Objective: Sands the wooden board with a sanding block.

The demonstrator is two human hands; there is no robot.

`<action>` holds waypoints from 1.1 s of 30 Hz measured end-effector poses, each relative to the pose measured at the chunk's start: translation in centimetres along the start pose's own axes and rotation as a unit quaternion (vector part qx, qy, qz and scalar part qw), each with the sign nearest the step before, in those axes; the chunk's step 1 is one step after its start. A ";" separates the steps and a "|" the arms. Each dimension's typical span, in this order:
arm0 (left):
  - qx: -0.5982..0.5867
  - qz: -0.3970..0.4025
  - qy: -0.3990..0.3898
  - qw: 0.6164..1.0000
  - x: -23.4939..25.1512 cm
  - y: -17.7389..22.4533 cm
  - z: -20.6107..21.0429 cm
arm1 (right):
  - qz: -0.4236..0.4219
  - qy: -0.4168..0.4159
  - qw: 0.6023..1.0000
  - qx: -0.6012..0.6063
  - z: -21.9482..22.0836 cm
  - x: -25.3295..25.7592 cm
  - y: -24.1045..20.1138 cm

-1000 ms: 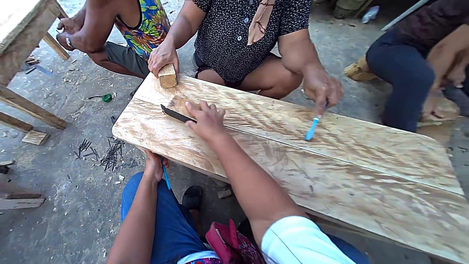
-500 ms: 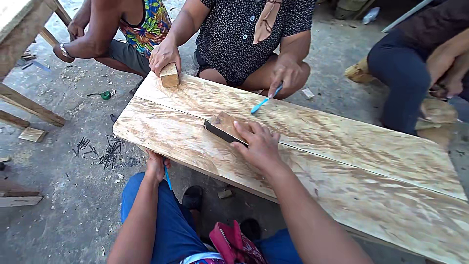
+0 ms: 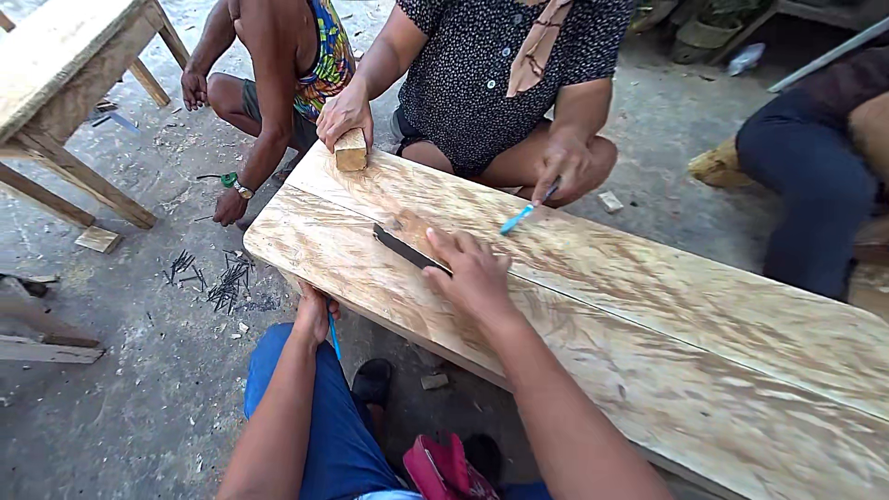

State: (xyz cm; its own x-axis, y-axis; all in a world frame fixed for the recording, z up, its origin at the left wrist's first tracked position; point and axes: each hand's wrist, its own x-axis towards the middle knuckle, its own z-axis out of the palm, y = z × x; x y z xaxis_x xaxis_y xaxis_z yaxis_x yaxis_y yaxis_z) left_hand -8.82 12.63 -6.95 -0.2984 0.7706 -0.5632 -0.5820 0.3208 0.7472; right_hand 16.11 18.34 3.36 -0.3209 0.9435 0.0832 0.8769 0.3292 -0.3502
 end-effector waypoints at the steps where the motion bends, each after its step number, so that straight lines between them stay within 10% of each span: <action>1: 0.001 0.001 -0.003 1.000 0.1 0.0 0.0 | 0.020 -0.003 1.000 -0.002 -0.4 -0.8 0.8; 15: 0.056 0.036 -0.007 0.998 0.3 0.1 0.0 | -0.002 -0.089 0.995 0.034 1.8 8.7 -9.0; 24: 0.085 0.050 -0.008 0.995 0.2 0.0 0.2 | 0.107 -0.015 0.994 -0.015 -5.2 -9.3 9.3; 33: 0.108 0.063 -0.016 0.992 0.8 -0.3 -0.4 | 0.406 0.013 0.914 -0.021 -13.4 -27.2 28.8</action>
State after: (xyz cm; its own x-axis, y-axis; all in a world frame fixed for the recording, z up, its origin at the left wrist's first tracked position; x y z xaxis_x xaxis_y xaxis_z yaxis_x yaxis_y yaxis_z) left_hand -9.20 12.93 -7.72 -0.3320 0.8285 -0.4510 -0.3645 0.3283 0.8714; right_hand 54.91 2.72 3.53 0.4494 0.8780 -0.1648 0.8353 -0.4784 -0.2709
